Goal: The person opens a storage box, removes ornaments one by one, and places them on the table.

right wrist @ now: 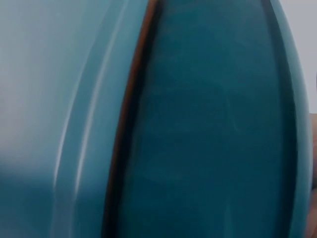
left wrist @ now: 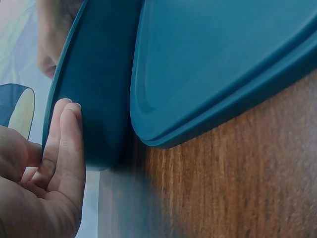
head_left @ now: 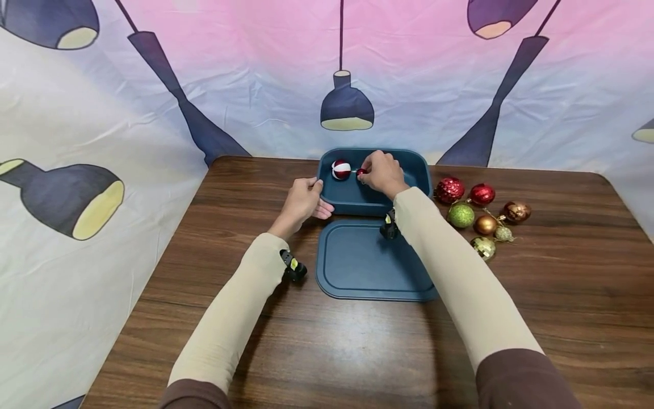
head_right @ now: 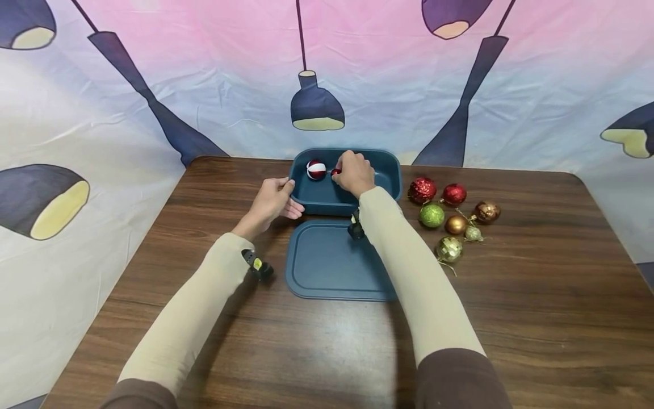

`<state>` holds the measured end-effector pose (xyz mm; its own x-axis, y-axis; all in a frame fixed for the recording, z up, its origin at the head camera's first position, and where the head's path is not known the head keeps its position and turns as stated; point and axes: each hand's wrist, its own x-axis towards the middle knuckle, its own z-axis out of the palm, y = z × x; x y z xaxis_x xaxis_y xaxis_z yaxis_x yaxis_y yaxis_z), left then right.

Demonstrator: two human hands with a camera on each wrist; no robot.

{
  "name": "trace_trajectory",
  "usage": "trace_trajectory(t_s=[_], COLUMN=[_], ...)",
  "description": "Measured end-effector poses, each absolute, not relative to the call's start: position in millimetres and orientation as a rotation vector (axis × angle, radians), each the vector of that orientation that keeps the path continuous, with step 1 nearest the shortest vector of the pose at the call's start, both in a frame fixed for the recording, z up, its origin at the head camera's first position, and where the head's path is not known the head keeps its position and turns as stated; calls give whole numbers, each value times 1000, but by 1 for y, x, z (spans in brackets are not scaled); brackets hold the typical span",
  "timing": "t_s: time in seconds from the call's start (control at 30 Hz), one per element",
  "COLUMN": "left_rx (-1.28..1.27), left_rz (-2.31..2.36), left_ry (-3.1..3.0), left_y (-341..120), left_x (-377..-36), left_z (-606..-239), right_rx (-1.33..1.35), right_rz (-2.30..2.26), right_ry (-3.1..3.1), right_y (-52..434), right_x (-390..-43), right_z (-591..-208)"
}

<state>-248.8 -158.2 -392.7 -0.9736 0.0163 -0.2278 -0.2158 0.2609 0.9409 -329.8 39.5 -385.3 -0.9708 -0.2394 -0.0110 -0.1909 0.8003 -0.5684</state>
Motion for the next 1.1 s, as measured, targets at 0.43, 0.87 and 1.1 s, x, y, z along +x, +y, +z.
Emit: trace_trajectory(t_s=[0.43, 0.87, 1.1], left_rx=[-185, -182, -177], left_rz=[1782, 1780, 1784], left_ry=[2339, 2337, 2350], left_y=[-161, -163, -164], left_x=[-252, -258, -260], left_z=[-392, -395, -396], right_rx=[-383, -411, -446], right_rz=[-948, -1030, -1016], right_ry=[2879, 2866, 2894], right_y=[65, 83, 96], right_x=[-332, -325, -319], right_z=[-359, -328, -309])
